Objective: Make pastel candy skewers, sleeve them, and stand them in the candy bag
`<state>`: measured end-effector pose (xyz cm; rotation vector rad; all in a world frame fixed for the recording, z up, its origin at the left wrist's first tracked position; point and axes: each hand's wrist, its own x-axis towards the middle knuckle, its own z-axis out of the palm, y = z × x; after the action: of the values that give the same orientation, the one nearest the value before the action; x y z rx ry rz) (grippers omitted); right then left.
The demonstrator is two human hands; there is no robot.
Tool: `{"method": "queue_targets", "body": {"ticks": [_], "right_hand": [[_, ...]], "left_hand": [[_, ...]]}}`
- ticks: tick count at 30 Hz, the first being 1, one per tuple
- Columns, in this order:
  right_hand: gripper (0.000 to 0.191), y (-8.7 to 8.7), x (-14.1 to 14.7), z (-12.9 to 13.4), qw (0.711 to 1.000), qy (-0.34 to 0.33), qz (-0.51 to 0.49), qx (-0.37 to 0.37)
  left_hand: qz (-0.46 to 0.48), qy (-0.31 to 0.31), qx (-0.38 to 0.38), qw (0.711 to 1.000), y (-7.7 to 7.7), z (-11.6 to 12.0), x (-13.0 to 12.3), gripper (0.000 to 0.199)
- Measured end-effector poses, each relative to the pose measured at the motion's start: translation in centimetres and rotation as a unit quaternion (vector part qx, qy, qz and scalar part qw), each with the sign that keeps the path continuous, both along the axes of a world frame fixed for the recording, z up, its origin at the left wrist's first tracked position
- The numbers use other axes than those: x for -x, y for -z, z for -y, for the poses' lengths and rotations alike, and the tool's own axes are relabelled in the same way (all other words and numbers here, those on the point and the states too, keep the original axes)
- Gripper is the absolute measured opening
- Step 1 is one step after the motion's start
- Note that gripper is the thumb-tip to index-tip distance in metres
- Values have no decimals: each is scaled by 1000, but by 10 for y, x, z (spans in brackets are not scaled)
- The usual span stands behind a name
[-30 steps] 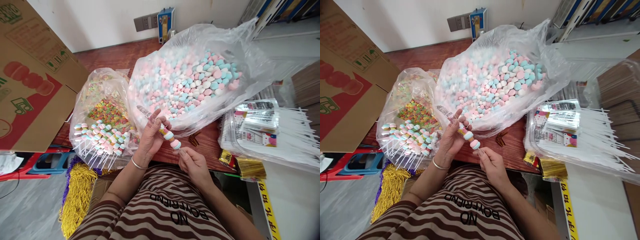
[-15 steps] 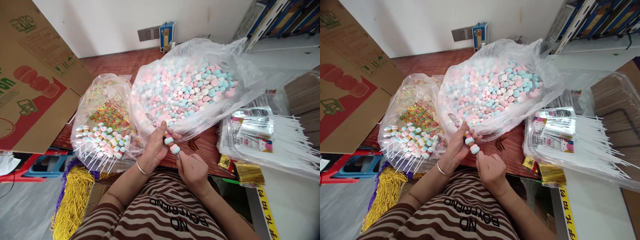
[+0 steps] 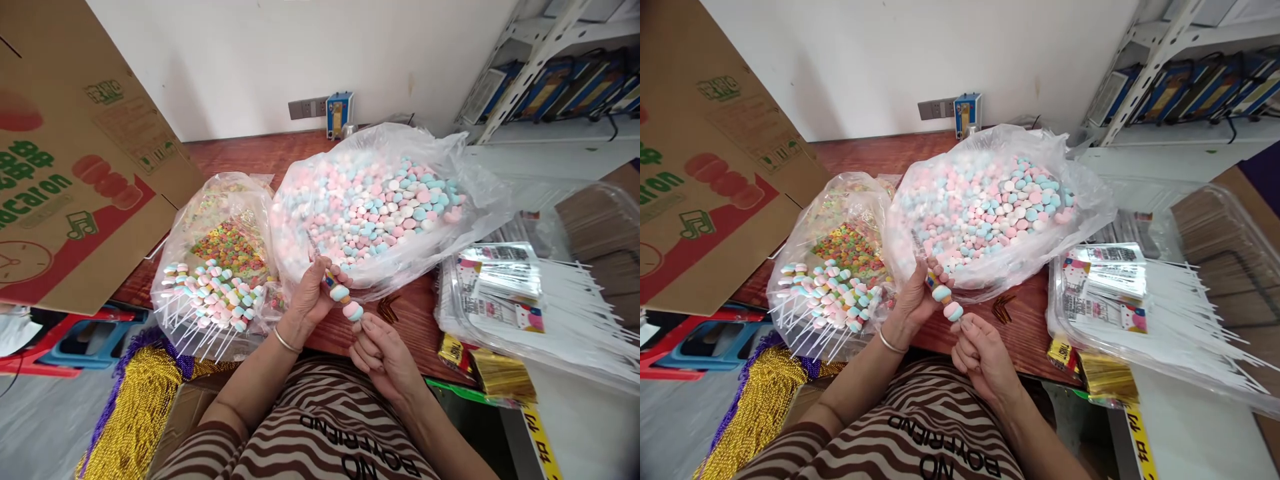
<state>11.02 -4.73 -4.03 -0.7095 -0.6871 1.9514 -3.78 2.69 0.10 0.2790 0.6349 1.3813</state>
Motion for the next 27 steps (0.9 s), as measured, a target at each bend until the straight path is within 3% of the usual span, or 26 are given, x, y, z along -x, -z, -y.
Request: {"method": "queue_targets", "body": {"ticks": [2,3,4,5,8,9,10,11,14,16,19,21,23,24,25,26,27], "right_hand": [[28,2,-3,2,987,50,122,-95],[26,2,-4,3,960,88,209,-163],[23,2,-6,4,912,134,302,-243],[18,2,-8,4,841,183,390,-329],[10,-1,-9,3,576,285,546,-538],[12,-2,-8,2,514,296,562,-577],[12,-2,-6,2,481,299,571,-594],[11,-3,-5,2,478,298,576,-592],[10,-3,-3,1,548,298,574,-531],[11,-2,-5,0,564,297,573,-515],[10,1,-9,-4,493,300,601,-554],[7,2,-11,-7,437,306,621,-574],[7,4,-12,-9,408,311,627,-587],[7,5,-12,-9,415,311,621,-588],[7,5,-12,-8,446,306,607,-582],[7,4,-11,-7,508,291,583,-563],[10,4,-11,-5,598,262,548,-523]], "left_hand": [[1,4,49,999,-4,-2,-3,44],[-1,9,68,998,-5,-2,-4,45],[-4,16,84,996,-7,-1,-6,46],[-7,25,95,995,-8,0,-8,47],[-21,47,103,993,-9,6,-18,50],[-29,46,98,994,-8,8,-22,50],[-37,45,89,994,-7,11,-25,50],[-42,45,79,995,-6,13,-27,50],[-40,37,40,998,-5,13,-25,47],[-34,9,9,999,-7,10,-18,44],[-51,-50,-17,997,-11,4,-7,36],[-61,-56,-12,996,-14,3,-4,32],[-56,-42,-1,998,-15,4,-5,31],[-49,-35,3,998,-15,5,-6,30],[-39,-31,5,999,-14,6,-8,28],[-27,-27,4,999,-13,6,-9,27],[-16,-21,1,1000,-12,7,-10,27]]}}
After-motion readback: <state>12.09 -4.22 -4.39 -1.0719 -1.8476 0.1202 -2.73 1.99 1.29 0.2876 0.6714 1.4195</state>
